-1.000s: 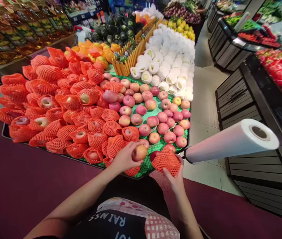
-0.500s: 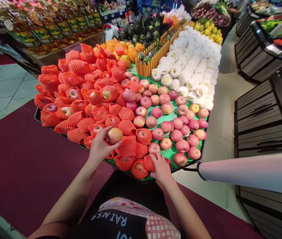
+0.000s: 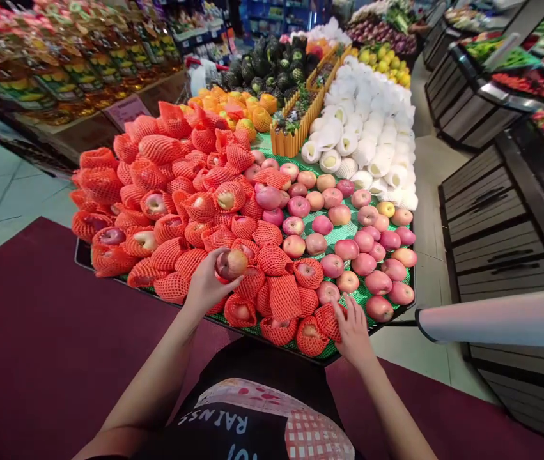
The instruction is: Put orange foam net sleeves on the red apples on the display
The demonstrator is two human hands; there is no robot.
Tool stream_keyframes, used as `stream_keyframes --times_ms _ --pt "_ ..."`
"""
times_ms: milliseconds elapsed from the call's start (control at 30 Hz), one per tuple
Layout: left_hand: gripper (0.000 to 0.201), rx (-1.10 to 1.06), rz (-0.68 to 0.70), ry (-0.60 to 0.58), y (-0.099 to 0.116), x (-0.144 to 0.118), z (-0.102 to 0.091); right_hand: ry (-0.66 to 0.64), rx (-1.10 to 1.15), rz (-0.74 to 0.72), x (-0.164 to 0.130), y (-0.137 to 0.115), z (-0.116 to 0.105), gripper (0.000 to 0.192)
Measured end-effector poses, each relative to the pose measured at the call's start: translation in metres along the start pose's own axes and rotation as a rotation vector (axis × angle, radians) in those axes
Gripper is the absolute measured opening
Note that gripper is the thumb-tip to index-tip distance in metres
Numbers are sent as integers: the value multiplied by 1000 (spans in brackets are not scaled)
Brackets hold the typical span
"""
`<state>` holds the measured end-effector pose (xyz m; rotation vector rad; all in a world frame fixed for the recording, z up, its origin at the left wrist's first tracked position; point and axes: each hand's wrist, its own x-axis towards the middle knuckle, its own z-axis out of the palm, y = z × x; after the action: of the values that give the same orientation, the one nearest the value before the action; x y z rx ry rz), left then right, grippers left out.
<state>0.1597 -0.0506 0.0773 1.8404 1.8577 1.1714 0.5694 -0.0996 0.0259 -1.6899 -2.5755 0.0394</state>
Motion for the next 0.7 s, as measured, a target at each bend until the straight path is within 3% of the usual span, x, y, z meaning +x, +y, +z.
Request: stream_keyframes --times_ms 100,200,300,433,700 --pt "62 31 113 -48 -22 13 -9 28 15 203 -19 18 10 118" --pt "62 58 208 -79 -33 28 -11 17 106 300 -26 30 20 98" --pt "62 84 251 -138 -32 41 -7 25 150 285 -21 35 25 78" --pt "66 99 255 -240 -26 56 1 25 124 224 -12 39 16 65" --pt "71 10 283 -279 -28 67 22 62 53 131 -7 34 6 69"
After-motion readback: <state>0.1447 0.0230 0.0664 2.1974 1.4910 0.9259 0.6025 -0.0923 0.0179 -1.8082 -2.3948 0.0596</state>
